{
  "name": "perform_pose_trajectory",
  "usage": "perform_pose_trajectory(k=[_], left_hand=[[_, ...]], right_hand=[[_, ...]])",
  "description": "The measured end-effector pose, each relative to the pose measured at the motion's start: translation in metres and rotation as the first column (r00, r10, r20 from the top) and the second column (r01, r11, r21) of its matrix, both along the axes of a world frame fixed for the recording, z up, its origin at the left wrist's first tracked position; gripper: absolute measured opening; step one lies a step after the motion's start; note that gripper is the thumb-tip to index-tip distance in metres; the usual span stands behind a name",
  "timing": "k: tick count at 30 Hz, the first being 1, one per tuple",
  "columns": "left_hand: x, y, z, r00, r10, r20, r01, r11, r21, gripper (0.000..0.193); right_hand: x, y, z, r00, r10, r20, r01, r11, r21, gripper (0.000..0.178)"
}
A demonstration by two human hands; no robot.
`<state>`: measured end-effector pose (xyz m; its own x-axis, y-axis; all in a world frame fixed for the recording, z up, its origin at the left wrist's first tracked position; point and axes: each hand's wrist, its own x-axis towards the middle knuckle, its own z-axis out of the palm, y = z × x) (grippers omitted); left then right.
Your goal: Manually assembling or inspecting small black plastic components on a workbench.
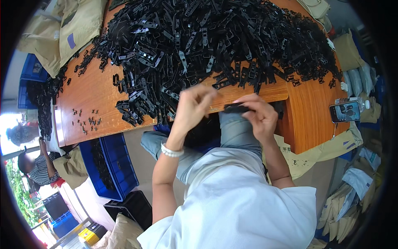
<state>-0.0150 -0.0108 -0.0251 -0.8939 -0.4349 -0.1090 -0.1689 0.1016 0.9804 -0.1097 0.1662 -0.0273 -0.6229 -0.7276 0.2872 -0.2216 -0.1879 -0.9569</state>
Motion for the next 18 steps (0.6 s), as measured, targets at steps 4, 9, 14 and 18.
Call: perform_pose_trajectory(k=[4,9,14,18], left_hand=[[-0.023,-0.017,-0.021,0.984,0.133,-0.116,-0.168,0.494,-0.853,0.009],[-0.023,-0.032,-0.026,0.978,0.206,0.013,-0.045,0.274,-0.961,0.012],[-0.012,-0.027,-0.021,0.959,0.164,-0.23,-0.282,0.571,-0.771,0.012],[-0.009,-0.026,-0.033,0.956,0.208,-0.206,-0.292,0.729,-0.619,0.009]], right_hand=[[-0.003,0.004,-0.006,0.963,-0.269,0.007,0.267,0.955,-0.131,0.019],[-0.011,0.016,-0.013,0.893,-0.387,0.231,0.371,0.922,0.113,0.017],[-0.005,-0.01,-0.015,0.929,-0.302,0.213,0.299,0.953,0.045,0.015],[-0.002,-0.033,-0.02,0.932,-0.208,0.296,0.202,0.978,0.053,0.012]])
